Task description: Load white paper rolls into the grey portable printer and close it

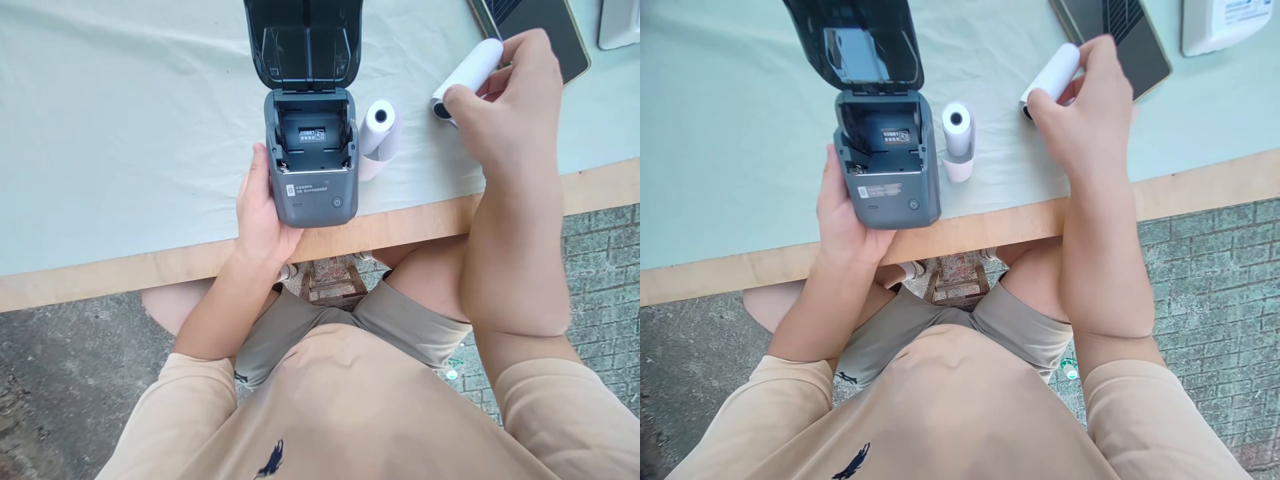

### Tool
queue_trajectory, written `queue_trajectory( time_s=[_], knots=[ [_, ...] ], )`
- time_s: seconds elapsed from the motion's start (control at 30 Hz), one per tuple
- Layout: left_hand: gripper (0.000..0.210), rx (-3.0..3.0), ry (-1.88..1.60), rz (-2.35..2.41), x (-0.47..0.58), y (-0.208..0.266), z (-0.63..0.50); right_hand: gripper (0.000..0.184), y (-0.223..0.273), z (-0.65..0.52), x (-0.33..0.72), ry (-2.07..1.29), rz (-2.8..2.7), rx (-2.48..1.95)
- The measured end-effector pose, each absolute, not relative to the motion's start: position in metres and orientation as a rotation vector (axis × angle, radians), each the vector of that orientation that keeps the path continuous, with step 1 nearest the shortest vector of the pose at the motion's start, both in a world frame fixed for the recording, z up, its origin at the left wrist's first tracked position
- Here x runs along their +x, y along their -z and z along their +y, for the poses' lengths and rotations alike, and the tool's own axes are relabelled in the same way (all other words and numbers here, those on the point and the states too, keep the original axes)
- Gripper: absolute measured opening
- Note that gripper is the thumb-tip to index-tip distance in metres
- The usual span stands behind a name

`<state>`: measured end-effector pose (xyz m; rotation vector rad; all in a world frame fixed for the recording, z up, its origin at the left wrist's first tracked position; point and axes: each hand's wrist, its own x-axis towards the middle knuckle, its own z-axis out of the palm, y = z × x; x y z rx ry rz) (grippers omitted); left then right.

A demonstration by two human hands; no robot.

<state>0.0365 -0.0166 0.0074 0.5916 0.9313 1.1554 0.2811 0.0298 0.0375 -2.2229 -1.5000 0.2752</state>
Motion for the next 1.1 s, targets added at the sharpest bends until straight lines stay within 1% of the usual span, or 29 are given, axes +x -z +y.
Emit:
queue_trajectory(
  time_s=[0.2,0.3,0.37,0.43,0.5,0.57,0.67,0.93,1.0,1.1],
  knots=[
    [0.038,0.572,-1.170,0.887,0.036,-0.008,-0.017,0.040,-0.044,0.028,0.268,-0.211,-1.471,-2.058],
    [0.038,0.595,-1.169,0.900,0.036,-0.007,-0.017,0.050,-0.049,0.025,0.261,-0.106,-1.479,-2.117],
    [0.038,0.601,-1.177,0.911,0.036,-0.007,-0.017,0.051,-0.050,0.024,0.260,0.032,-1.516,-2.162],
    [0.038,0.596,-1.177,0.907,0.037,-0.008,-0.017,0.047,-0.050,0.024,0.261,0.128,-1.640,-2.122],
    [0.040,0.589,-1.167,0.888,0.037,-0.010,-0.018,0.040,-0.047,0.025,0.265,0.090,-1.802,-2.060],
    [0.041,0.586,-1.164,0.856,0.037,-0.011,-0.018,0.039,-0.043,0.026,0.269,0.006,-1.901,-2.051],
    [0.041,0.584,-1.168,0.847,0.038,-0.011,-0.017,0.040,-0.039,0.027,0.270,-0.048,-1.934,-2.084],
    [0.039,0.557,-1.159,0.917,0.038,-0.013,-0.017,0.024,-0.032,0.026,0.257,-0.167,-1.970,-1.868],
    [0.039,0.539,-1.164,0.901,0.038,-0.013,-0.017,0.030,-0.032,0.026,0.257,-0.176,-1.968,-1.789],
    [0.039,0.537,-1.185,0.853,0.038,-0.011,-0.017,0.047,-0.030,0.028,0.259,-0.253,-1.884,-1.615]
  ],
)
